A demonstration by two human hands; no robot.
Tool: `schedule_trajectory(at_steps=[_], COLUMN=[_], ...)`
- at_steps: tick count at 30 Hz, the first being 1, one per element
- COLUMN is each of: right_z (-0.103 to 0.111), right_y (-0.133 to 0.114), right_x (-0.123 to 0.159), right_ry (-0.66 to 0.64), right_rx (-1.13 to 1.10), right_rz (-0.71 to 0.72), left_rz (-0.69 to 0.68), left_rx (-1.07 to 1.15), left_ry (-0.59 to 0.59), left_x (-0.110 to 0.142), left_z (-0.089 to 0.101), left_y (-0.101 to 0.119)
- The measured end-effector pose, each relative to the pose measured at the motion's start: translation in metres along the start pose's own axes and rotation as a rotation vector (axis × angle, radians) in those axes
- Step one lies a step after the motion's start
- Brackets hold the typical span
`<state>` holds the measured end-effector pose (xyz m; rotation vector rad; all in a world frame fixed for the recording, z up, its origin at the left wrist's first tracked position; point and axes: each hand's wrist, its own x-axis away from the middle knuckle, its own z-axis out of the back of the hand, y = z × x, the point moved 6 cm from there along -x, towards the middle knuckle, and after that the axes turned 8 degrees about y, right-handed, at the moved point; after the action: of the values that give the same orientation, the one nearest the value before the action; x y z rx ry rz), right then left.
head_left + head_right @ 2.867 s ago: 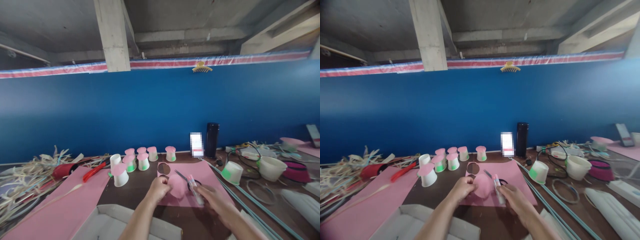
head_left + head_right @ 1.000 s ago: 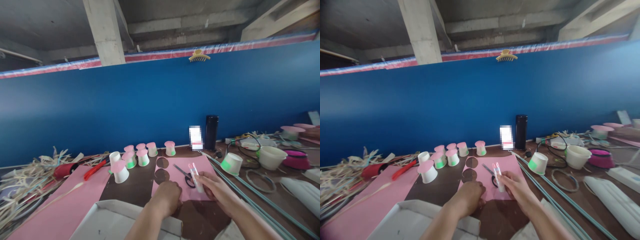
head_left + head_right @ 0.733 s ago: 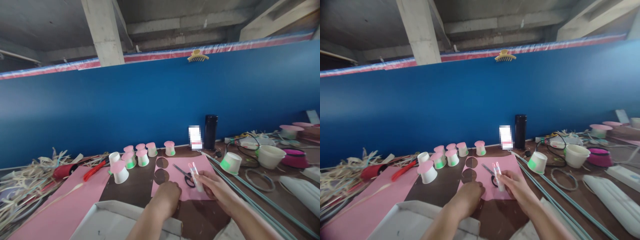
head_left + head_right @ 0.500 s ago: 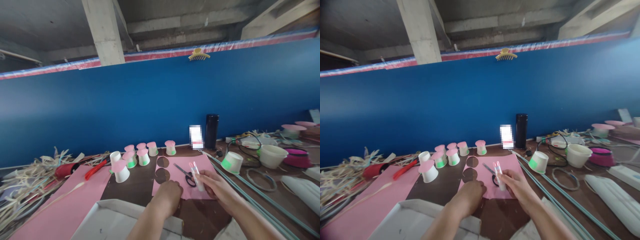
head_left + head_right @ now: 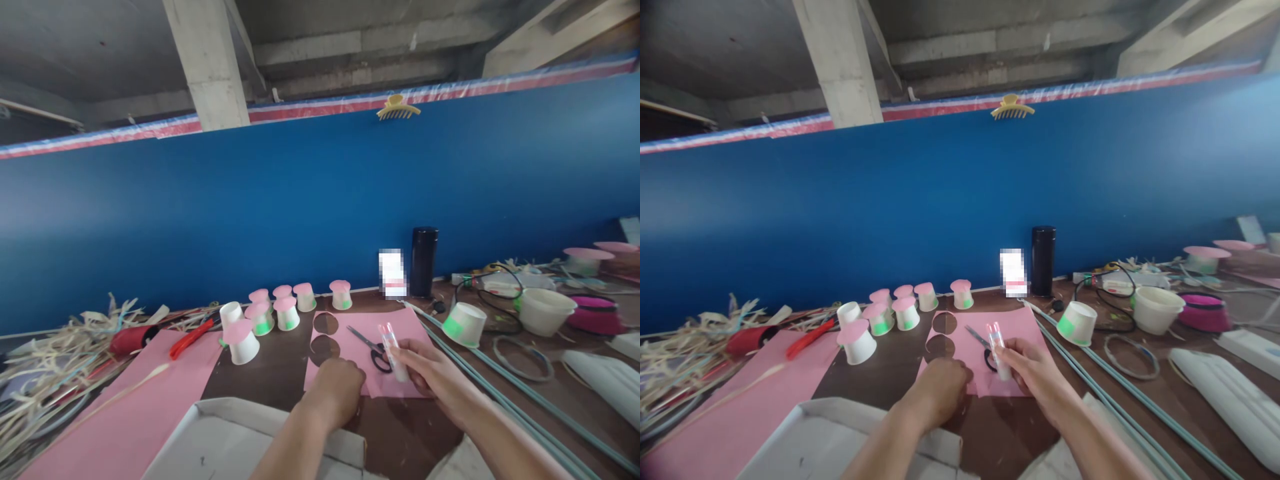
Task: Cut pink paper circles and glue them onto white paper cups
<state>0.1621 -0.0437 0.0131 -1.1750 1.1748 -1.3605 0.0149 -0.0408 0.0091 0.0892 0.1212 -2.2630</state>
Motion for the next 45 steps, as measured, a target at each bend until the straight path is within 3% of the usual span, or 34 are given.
schedule_trajectory(at_steps=[6,16,28,45], right_z=[-0.002,-0.014,-0.023,-0.034], right_y=[-0.001,0.010,0.019,0.017], right_x=[0.001,-0.005,-0.011,-0.006], right_ry=[0.011,-0.048,0.092,0.088], right_rx=[0.042,0.068,0.396,0.489], right_rz=[0.013,0.133,0.347,0.429], left_rz=[0.135,0.288,0.323,0.350], left_rx=[0.055,0.200,0.358,0.416], left_ry=[0.098,0.214,0.279,0.282], left_x=[-0.001,-0.002,-0.005,-0.006], left_z=[0.000,-0.015,-0.021,-0.023], left_y=[-0.011,-0.032,-0.038,-0.041])
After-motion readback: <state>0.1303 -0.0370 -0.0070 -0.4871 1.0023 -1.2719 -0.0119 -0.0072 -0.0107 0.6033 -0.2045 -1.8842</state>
